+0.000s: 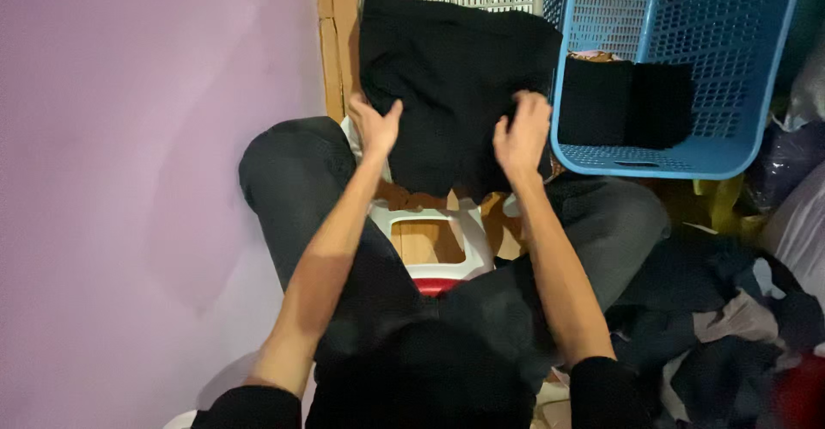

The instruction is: The person sits on a small stool and folds several black garments one by one. They smooth and fold each item, then place the folded pieces into a blue laundry basket beside them.

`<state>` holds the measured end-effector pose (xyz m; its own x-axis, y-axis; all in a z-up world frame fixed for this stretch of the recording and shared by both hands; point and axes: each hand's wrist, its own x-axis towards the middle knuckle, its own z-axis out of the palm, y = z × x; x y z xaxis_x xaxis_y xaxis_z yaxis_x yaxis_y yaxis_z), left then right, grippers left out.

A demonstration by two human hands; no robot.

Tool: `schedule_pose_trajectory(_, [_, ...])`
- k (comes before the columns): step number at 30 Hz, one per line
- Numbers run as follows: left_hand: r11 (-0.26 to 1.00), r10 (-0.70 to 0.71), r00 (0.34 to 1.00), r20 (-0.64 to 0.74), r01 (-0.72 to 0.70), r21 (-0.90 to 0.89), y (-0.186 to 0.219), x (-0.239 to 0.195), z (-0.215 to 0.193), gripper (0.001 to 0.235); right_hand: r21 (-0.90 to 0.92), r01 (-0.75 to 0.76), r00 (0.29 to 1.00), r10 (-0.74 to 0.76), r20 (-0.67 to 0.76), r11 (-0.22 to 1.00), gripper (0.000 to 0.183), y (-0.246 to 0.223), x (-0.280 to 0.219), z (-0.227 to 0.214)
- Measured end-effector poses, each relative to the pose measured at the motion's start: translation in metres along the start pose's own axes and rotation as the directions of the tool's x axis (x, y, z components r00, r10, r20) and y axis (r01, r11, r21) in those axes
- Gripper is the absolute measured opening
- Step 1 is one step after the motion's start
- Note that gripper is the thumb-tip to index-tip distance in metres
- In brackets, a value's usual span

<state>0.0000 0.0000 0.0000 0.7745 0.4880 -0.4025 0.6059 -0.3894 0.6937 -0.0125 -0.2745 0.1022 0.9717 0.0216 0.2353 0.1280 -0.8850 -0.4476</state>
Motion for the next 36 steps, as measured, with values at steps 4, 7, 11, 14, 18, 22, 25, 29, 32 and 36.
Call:
schedule_pose_trajectory(4, [0.982,0.186,0.980,-0.065,-0.185,0.019,-0.033,-0.052,0.018,0.057,-0.015,0.061,0.907,-0.049,0.419,0.998,0.029,-0.051,-0.015,-0.005])
schedule_pose_trajectory(7, [0.988,-0.015,0.996,0.083,0.002,0.157,-0.034,-0.075,0.015,0.050,0.150,0.176,0.910,-0.219,0.352,0.973,0.068,-0.091,-0.047,-0.003])
schedule_pose_trajectory(11, [0.994,0.092,0.967,0.238,-0.103,0.035,-0.027,-0.074,-0.004,0.057,0.122,0.345,0.912,-0.363,0.192,0.931,0.054,-0.104,-0.078,0.010])
schedule_pose_trajectory(14, [0.790,0.201,0.784,0.587,0.224,-0.570,-0.027,-0.074,-0.013,0.034,0.151,0.018,0.949,-0.065,0.309,0.988,0.014,-0.095,-0.090,0.027])
schedule_pose_trajectory(18, [0.781,0.177,0.717,0.675,0.315,-0.539,-0.034,-0.083,-0.003,0.043,0.467,-0.200,0.978,0.147,0.146,0.861,0.014,-0.069,-0.096,0.052])
schedule_pose_trajectory(22, [0.911,0.413,0.759,0.504,-0.341,-0.232,-0.048,-0.099,-0.006,0.047,0.730,-0.582,0.767,0.541,0.345,0.359,0.012,-0.044,-0.102,0.072])
schedule_pose_trajectory(25, [0.841,0.319,0.751,0.578,-0.506,0.192,-0.044,-0.110,-0.018,0.051,0.834,-0.545,0.666,0.559,0.493,-0.087,0.010,-0.027,-0.103,0.076])
schedule_pose_trajectory(29, [0.728,0.305,0.754,0.581,-0.578,0.368,-0.030,-0.127,-0.027,0.051,0.781,-0.590,0.602,0.533,0.595,-0.204,0.012,-0.009,-0.112,0.071])
schedule_pose_trajectory(32, [0.625,0.438,0.686,0.582,-0.697,0.351,-0.019,-0.132,-0.031,0.055,0.743,-0.664,0.615,0.504,0.607,-0.085,0.006,-0.007,-0.112,0.069])
schedule_pose_trajectory(36, [0.691,0.454,0.647,0.613,-0.690,0.217,-0.014,-0.132,-0.033,0.067,0.722,-0.691,0.657,0.434,0.616,0.021,0.006,-0.011,-0.114,0.064])
